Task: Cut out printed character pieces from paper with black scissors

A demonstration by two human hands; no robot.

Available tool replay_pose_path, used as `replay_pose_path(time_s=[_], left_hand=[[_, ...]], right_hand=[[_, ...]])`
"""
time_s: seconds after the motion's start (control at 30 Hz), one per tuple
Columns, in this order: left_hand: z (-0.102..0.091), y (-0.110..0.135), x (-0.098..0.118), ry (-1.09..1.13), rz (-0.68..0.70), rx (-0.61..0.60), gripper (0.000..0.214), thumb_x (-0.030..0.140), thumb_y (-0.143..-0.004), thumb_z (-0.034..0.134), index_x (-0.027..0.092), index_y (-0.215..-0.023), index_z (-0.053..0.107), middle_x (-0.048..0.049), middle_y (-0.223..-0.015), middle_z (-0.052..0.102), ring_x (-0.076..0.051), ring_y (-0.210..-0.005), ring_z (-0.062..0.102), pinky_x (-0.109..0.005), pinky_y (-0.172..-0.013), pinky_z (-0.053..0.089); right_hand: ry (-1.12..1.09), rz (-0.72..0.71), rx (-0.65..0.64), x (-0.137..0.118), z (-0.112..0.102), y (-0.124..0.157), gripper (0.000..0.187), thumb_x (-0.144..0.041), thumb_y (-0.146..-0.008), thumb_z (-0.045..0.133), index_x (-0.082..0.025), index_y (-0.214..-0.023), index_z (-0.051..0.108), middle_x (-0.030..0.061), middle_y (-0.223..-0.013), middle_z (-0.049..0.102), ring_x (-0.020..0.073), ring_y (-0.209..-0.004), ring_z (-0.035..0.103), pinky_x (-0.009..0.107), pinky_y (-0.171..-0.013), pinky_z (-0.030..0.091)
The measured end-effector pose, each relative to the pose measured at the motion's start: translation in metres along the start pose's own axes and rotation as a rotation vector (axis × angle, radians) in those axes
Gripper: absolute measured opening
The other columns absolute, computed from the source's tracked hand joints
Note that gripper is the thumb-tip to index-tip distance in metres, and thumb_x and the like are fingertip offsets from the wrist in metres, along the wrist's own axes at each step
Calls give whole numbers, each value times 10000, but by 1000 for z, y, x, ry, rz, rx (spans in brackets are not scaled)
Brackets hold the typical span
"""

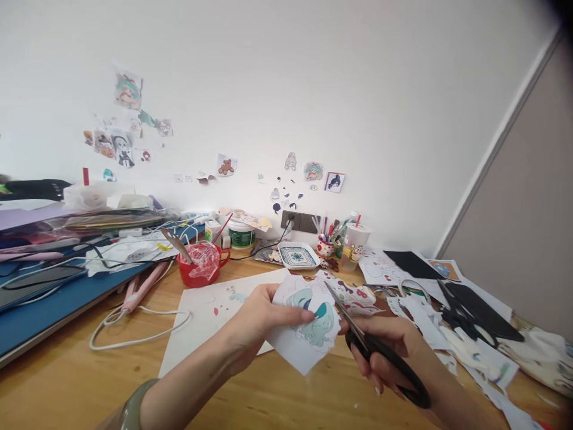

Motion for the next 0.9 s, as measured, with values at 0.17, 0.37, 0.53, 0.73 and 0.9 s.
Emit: replay_pose_path(time_s=[0.17,0.37,0.53,0.73,0.9], left_hand=[[-3,1,-5,46,3,126,282,249,-593,734,93,-817,666,-110,-749,699,-188,-679,638,-272,-660,485],[-5,4,-4,38,19,167,267,260,-588,739,79,-773,670,-104,-682,693,-167,-615,624,-251,-600,483],[-6,4,-2,17,28,138,255,270,-593,733,84,-759,679,-105,-695,695,-176,-621,625,-259,-599,486],[-10,1,-3,-5,52,119,255,265,-600,729,87,-778,684,-96,-695,695,-167,-605,627,-236,-561,490],[-10,1,0,6,50,95,231,232,-609,728,84,-781,684,-89,-699,698,-150,-592,627,-227,-563,502]], right_hand=[[-36,-44,25,-2,-1,1,549,-585,-529,692,-131,-835,646,-42,-516,474,66,-396,395,190,-357,391],[-12,-43,18,2,-3,3,530,-558,-560,686,-155,-903,663,-44,-529,472,69,-382,395,195,-344,402],[-15,-45,25,5,-6,3,564,-587,-533,686,-153,-892,678,-40,-517,477,67,-369,371,207,-345,410],[-24,-28,24,6,-6,5,530,-535,-545,704,-140,-898,670,-38,-494,485,71,-376,366,207,-353,406],[-11,-3,18,10,-9,4,541,-558,-524,705,-148,-876,670,-44,-470,492,61,-346,369,188,-322,359]])
Point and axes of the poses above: each hand's wrist, its own y-axis away from the middle knuckle, its own z-axis out of the palm, x = y × z, the point moved 5 cm from there along -y, towards the middle knuckle
